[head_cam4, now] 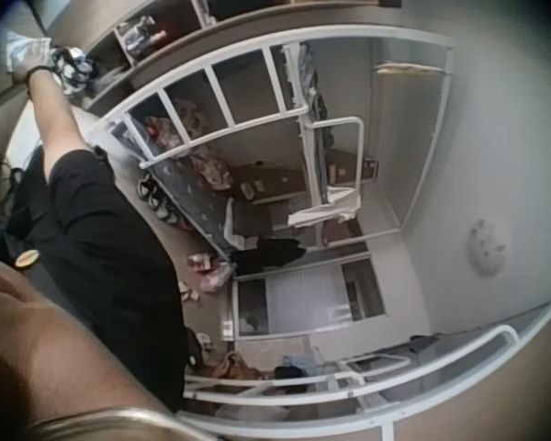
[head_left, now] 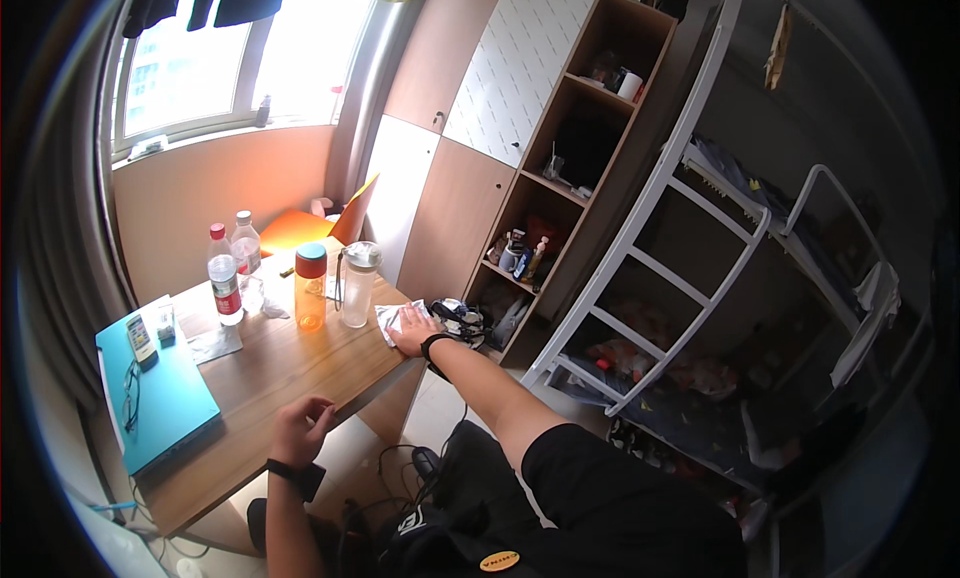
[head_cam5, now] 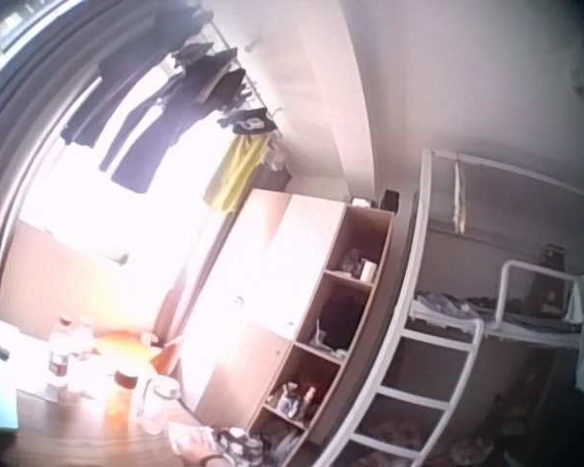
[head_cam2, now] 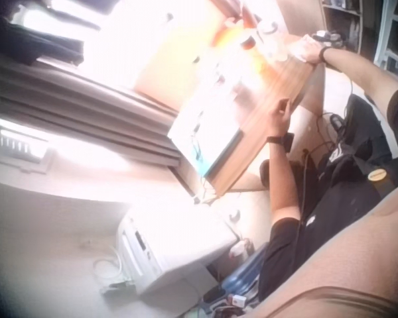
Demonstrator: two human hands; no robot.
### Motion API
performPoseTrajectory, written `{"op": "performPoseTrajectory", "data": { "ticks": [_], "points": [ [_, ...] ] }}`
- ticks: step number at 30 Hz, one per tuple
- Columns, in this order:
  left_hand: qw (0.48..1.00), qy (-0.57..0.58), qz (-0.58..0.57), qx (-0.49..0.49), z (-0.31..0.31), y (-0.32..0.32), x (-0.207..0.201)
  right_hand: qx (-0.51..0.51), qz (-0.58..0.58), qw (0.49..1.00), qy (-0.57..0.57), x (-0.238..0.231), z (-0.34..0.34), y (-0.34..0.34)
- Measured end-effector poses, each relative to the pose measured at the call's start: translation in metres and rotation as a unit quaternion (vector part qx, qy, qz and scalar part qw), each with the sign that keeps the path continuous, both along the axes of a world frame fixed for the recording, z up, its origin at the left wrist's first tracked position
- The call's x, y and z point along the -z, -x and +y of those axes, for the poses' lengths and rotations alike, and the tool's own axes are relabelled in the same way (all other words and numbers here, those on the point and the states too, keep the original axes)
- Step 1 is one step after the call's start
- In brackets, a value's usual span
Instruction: The person wipes a desk surface with a tissue and handles a lapel microphone with a cable.
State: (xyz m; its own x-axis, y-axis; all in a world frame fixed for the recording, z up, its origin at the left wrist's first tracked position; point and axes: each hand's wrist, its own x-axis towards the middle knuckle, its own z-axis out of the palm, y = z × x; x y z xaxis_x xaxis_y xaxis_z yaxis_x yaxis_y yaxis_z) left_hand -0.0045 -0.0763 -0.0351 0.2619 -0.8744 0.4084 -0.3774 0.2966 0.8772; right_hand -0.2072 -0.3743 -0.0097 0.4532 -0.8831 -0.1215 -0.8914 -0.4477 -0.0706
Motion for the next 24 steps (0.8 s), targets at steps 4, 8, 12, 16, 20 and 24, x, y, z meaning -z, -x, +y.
{"op": "performPoseTrajectory", "data": {
  "ticks": [4, 8, 12, 16, 20, 24],
  "points": [
    [1.0, 0.002, -0.003, 0.009, 0.0, 0.001, -0.002, 0.002, -0.022, 1.0, 0.007, 0.006, 0.01, 0.005],
    [0.998, -0.011, 0.058, 0.024, 0.001, -0.001, -0.002, -0.005, -0.025, 1.0, 0.005, 0.014, 0.023, 0.006],
    [0.997, -0.006, 0.057, 0.045, -0.007, -0.005, 0.011, 0.011, -0.001, 1.0, 0.01, 0.016, 0.047, -0.005],
    [0.997, -0.003, 0.056, 0.049, -0.004, -0.004, 0.009, 0.022, 0.011, 0.999, -0.021, 0.015, 0.087, -0.031],
    [0.989, 0.007, 0.119, 0.092, -0.015, -0.005, 0.016, -0.075, 0.002, 0.997, -0.024, 0.023, 0.123, -0.049],
    [0.996, -0.005, 0.048, 0.081, -0.012, -0.013, 0.021, -0.171, 0.003, 0.983, -0.059, 0.017, 0.175, -0.064]
  ]
}}
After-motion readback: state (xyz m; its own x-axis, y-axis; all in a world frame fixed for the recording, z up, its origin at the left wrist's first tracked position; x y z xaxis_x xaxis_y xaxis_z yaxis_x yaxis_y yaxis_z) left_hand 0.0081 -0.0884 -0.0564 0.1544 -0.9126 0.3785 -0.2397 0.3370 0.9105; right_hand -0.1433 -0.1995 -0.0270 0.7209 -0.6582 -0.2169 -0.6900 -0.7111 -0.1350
